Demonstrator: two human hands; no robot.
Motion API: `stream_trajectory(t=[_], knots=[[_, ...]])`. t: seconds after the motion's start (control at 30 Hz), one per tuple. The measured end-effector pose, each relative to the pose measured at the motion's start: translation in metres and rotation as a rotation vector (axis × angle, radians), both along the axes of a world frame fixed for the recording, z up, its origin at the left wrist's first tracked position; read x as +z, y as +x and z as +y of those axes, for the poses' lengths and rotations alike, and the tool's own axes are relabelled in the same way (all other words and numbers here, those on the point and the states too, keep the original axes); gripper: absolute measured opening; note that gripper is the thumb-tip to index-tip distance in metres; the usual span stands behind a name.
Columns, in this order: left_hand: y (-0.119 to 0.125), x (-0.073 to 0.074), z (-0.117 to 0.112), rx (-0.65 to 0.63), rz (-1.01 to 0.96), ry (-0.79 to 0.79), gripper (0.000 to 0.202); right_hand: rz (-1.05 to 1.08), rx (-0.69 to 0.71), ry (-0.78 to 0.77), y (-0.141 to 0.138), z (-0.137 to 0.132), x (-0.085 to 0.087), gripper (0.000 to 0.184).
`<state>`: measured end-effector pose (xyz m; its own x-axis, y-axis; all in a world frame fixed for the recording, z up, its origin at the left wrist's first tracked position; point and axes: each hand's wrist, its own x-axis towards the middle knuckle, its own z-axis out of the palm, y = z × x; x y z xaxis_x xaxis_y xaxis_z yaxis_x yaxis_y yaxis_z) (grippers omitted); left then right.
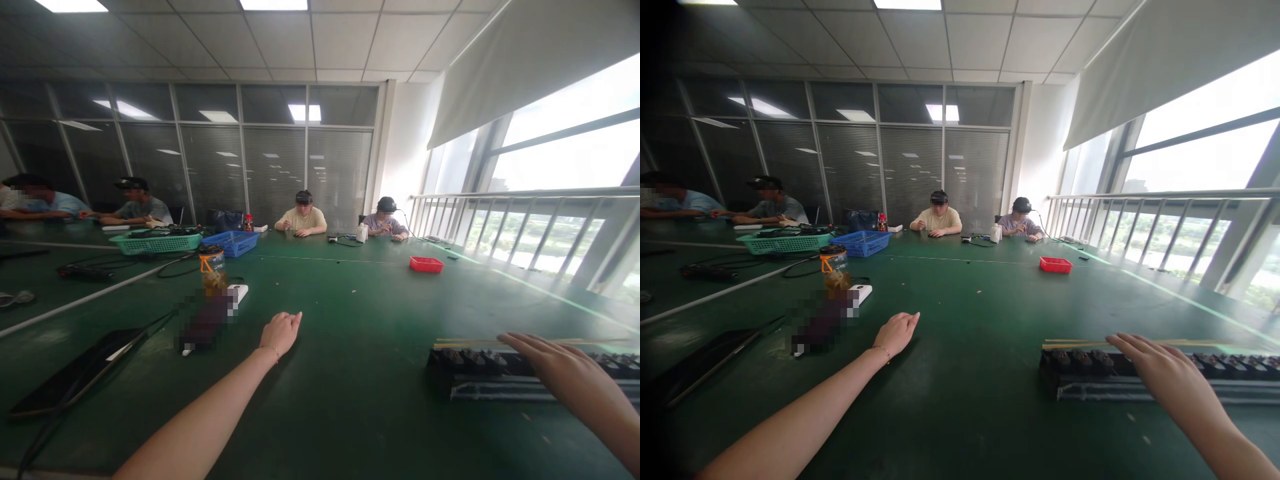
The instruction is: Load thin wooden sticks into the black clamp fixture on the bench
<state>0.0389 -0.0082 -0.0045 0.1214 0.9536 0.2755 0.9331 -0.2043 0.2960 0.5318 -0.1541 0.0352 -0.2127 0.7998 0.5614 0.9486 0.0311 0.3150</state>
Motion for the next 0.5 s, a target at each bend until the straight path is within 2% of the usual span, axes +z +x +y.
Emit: stream_trajectory(t=[0.07,0.17,0.33,0.5], knots=[[0.0,0.0,0.0,-0.002,0.007,-0.012,0.066,0.028,-0.014,-0.028,0.013,-0.002,-0.016,0.052],[0.001,-0.002,0.002,-0.003,0.013,-0.01,0.065,0.023,0.01,-0.006,0.015,-0.002,-0.031,0.051],[0.001,-0.007,0.005,-0.004,0.022,0.008,0.063,-0.041,0.1,0.123,0.011,-0.002,-0.039,0.052],[0.0,-0.008,0.006,-0.007,0.001,-0.01,0.063,-0.098,0.142,0.183,0.02,-0.001,-0.042,0.053]])
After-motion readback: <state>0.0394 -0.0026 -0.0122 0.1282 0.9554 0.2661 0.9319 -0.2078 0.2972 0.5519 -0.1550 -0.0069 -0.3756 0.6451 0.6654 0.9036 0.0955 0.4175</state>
